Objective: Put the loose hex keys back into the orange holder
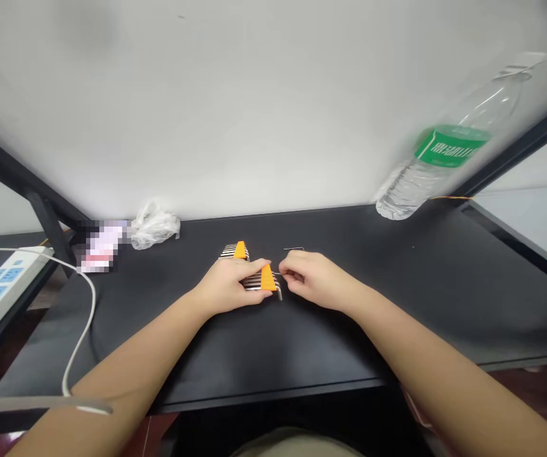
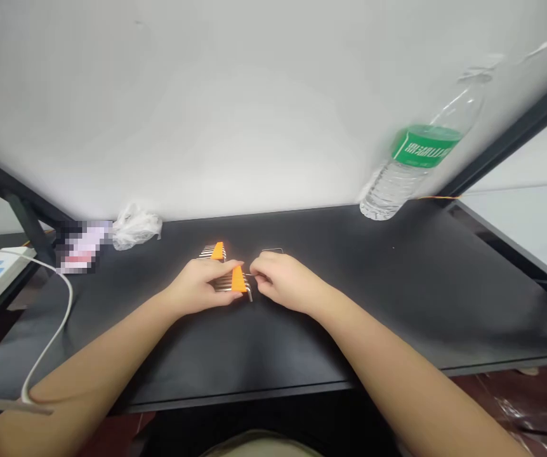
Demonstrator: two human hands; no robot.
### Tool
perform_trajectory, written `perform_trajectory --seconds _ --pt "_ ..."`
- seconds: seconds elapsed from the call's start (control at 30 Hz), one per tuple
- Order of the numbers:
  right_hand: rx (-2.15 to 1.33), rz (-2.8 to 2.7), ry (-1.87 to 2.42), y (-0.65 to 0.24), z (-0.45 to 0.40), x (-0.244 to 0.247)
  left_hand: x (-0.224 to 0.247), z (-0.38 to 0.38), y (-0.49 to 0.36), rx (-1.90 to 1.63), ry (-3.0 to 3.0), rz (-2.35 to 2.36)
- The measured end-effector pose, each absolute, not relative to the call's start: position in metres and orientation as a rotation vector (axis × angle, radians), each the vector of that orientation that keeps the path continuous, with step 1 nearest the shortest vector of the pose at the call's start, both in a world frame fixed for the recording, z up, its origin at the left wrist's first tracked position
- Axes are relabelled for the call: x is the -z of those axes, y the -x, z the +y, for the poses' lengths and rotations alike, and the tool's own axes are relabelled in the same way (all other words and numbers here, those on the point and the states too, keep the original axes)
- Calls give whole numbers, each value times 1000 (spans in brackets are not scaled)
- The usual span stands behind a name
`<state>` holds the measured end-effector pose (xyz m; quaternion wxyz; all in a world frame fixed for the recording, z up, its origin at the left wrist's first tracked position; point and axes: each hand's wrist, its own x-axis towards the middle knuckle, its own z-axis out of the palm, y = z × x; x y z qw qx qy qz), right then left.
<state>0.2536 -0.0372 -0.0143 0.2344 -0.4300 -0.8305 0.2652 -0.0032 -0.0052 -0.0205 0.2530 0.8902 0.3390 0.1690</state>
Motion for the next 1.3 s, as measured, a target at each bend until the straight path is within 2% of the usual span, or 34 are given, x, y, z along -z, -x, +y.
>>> perform_trajectory --seconds 1.1,1.2,1.3 --pt "-490 -2389 1128 -259 -46 6 15 -7 1 -403 -2494 901" --pt "-612 -2296 1038 -251 -47 5 11 -8 -2 -419 -2506 853" --pt "-876 -2114 971 -242 -48 7 10 -9 -4 -443 -2513 784"
